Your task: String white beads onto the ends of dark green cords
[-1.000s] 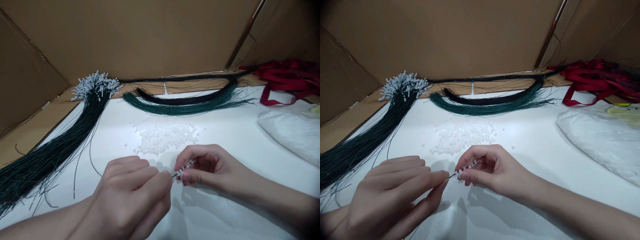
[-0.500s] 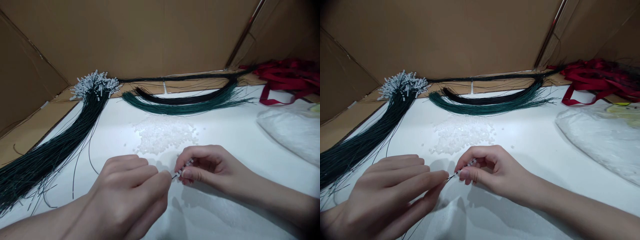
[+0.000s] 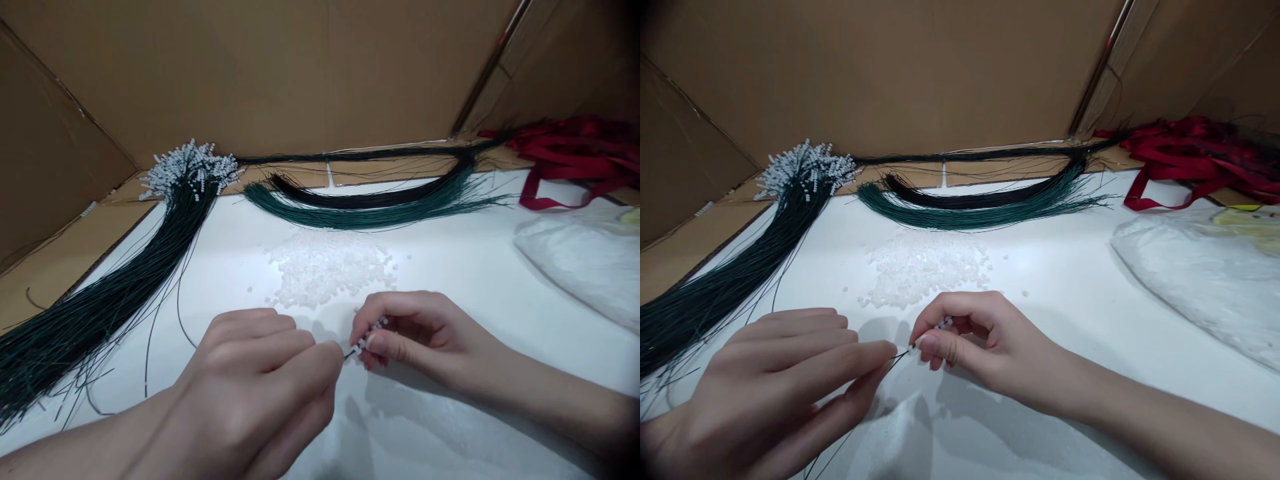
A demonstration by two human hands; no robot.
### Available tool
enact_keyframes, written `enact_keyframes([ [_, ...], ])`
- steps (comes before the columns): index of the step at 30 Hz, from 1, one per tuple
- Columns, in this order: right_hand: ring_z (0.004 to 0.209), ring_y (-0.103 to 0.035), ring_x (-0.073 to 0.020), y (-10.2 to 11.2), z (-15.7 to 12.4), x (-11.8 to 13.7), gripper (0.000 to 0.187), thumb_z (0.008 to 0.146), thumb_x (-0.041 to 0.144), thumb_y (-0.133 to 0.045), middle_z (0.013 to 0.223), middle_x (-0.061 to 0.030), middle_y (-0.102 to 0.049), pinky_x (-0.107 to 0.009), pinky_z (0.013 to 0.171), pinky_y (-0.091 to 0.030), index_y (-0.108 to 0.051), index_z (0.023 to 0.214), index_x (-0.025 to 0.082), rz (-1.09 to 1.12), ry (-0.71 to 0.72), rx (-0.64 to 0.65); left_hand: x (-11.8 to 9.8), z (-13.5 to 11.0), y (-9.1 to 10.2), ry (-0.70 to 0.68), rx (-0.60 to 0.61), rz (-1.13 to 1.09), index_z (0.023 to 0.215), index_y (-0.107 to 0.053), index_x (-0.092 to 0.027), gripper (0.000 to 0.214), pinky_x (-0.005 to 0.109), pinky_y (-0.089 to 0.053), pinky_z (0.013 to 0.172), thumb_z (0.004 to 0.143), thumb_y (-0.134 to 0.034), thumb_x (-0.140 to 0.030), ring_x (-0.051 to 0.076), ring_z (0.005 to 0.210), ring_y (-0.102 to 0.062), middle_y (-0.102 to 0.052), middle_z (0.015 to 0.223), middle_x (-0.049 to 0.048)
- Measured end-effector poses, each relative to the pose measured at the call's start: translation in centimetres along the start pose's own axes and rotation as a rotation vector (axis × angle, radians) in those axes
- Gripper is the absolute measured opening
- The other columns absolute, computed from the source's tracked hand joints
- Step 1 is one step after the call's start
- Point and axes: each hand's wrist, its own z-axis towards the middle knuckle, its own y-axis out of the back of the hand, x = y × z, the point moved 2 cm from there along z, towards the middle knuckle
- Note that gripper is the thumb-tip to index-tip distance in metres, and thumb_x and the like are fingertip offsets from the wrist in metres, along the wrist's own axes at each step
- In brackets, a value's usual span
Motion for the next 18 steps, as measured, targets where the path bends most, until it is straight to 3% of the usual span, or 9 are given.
enact_keyframes([
  [18, 0.068, -0.062, -0.0081, -0.11, 0.12, 0.4, 0.013, 0.091, 0.027, -0.064, 0.078, -0.0014, -0.067, -0.016, 0.062, -0.051, -0.069, 0.086, 0.017, -0.177, 0.093, -0.078, -0.41, 0.01, -0.67, 0.049, -0.038, 0.101, 0.087, -0.065, -0.014, 0.011, 0.03, -0.029, 0.048, 0.082, -0.06, -0.005, 0.014, 0.051, -0.034, -0.055, 0.058, -0.0032],
])
